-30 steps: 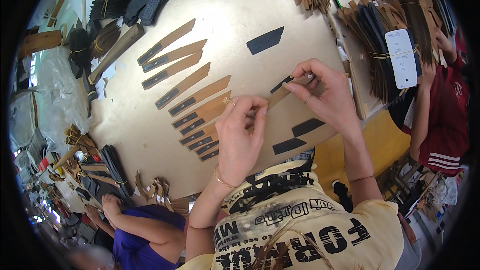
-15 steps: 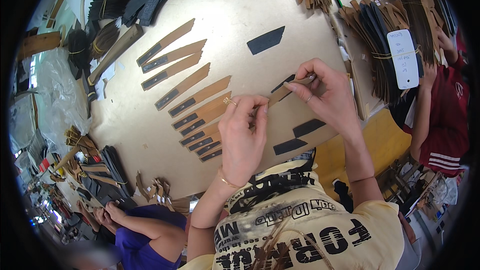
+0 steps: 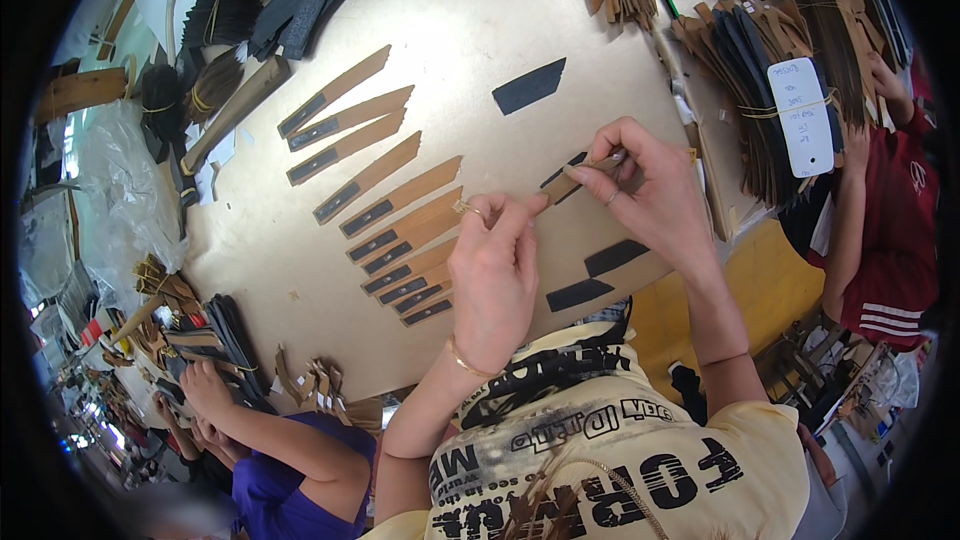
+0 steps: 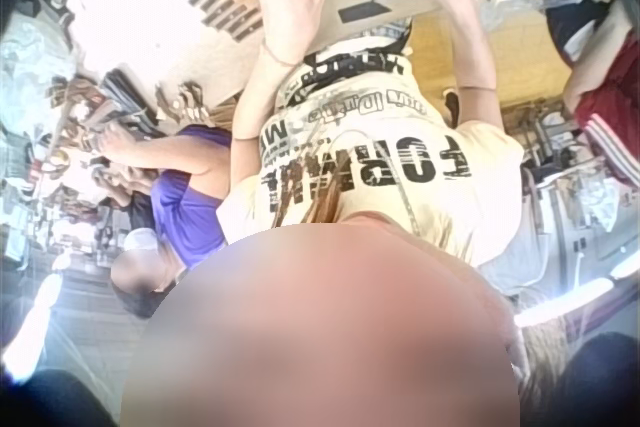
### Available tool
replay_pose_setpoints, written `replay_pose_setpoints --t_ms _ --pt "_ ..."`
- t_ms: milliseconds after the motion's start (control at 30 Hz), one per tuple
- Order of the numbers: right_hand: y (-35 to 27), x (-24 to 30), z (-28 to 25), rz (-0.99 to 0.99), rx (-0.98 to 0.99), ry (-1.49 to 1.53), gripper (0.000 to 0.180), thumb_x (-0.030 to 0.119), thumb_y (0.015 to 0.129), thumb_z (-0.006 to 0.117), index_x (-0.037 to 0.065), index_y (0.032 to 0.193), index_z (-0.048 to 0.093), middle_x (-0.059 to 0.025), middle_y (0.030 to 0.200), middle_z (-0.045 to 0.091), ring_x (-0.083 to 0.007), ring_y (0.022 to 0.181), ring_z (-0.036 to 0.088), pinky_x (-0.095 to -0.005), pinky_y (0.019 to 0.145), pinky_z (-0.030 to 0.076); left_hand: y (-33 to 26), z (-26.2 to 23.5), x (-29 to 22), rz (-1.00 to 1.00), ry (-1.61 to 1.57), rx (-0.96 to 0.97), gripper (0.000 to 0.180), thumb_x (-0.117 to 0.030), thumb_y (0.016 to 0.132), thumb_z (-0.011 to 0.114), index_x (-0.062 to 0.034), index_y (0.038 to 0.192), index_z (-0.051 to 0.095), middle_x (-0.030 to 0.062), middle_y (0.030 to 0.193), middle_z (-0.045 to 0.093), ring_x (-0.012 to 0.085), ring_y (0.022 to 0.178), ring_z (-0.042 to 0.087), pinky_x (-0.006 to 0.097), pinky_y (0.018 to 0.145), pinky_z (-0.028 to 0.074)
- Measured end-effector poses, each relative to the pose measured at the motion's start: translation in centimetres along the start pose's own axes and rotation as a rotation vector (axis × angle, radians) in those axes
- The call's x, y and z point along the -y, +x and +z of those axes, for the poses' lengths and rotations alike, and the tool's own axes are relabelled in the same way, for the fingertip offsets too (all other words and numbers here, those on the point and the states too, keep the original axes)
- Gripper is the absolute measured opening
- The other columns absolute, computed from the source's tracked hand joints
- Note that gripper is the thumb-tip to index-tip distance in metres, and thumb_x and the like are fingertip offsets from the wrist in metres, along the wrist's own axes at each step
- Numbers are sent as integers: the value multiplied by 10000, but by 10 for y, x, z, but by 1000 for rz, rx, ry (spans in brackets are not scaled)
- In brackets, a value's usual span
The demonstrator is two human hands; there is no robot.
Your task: The person repeatedly picks small rectangular pieces from a table, aligns them with white labels, and presses them together. The person then places the labeled pieces into a growing pile on the table. The process is repeated continuously throughout the clip.
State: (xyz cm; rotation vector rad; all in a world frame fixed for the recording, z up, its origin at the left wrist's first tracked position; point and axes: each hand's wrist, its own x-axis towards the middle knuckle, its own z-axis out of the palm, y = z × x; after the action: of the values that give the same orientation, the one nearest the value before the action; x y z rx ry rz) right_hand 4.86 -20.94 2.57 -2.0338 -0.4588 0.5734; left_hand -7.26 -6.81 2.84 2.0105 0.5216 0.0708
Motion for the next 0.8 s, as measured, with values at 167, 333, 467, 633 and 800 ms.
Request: replay_pose_setpoints --t_ms 167,333,467,633,800 --pt "1 0 0 -15 -1 -7 206 78 817 782 39 872 588 21 758 594 -69 661 501 -222 604 415 -2 2 0 81 116 -25 321 101 831 631 -60 1087 738 104 928 590 187 695 574 302 613 474" --pt "0 1 -1 -3 6 -2 214 78 818 782 35 887 584 13 771 602 -76 667 515 -227 611 430 -5 5 -3 99 254 -3 388 99 806 631 -73 1142 718 130 987 580 259 782 629 353 670 518" --pt "-3 4 -3 5 -20 10 230 75 828 772 26 977 603 -5 833 625 -81 717 556 -229 650 458 -8 9 -8 130 379 21 414 86 810 621 -66 1189 690 148 1022 574 306 853 655 389 715 542" --pt "-3 3 -14 2 -43 4 298 64 855 744 16 1118 612 -19 908 645 -81 798 586 -226 707 470 -6 9 -14 116 432 63 395 90 818 587 -18 1188 674 166 1032 570 322 834 646 403 705 540" --pt "0 -4 -12 -38 -83 -13 268 43 876 710 32 1124 609 -34 840 637 -97 723 573 -238 645 470 -5 6 -16 152 493 150 391 49 838 578 78 1228 591 178 1101 558 308 881 651 371 705 556"
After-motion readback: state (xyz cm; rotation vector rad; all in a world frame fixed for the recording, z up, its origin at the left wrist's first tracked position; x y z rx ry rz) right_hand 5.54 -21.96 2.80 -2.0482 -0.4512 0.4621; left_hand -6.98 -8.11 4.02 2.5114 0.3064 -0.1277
